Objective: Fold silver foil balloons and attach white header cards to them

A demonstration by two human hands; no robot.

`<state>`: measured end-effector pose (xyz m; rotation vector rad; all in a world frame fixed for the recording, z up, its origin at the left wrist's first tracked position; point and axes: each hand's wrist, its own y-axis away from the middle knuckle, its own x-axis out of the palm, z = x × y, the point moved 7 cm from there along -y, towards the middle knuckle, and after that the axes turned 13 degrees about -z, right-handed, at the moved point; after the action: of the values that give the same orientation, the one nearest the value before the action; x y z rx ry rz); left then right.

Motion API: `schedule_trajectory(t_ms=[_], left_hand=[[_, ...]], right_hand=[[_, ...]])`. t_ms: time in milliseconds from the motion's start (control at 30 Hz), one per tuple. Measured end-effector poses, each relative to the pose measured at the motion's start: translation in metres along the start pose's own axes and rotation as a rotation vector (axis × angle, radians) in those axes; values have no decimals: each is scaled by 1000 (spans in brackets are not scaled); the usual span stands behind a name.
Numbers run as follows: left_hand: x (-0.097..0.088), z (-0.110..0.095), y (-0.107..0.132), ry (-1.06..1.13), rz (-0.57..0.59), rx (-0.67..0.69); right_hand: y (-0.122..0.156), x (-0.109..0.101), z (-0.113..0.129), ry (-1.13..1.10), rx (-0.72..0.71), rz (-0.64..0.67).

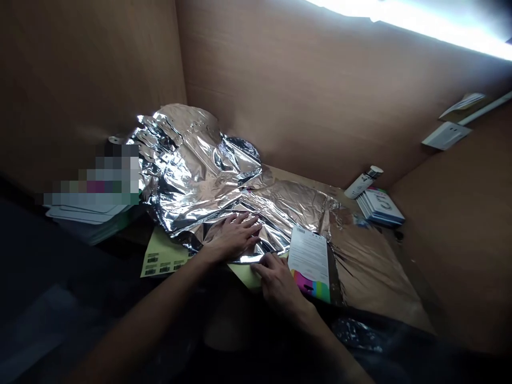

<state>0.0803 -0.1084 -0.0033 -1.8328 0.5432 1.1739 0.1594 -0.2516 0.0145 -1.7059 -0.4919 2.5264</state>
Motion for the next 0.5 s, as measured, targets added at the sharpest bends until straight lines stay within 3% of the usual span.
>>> schedule_trajectory(t_ms=[200,367,500], left_hand=[[-1,-1,2,36,-17,-17],[-2,-1,1,88,-5,-34],[-19,0,-2,142,-48,-24]], right_hand=[[0,1,2,10,-90,53],[3,-5,-2,49,-61,57],[3,-2,-6,148,-50,35]])
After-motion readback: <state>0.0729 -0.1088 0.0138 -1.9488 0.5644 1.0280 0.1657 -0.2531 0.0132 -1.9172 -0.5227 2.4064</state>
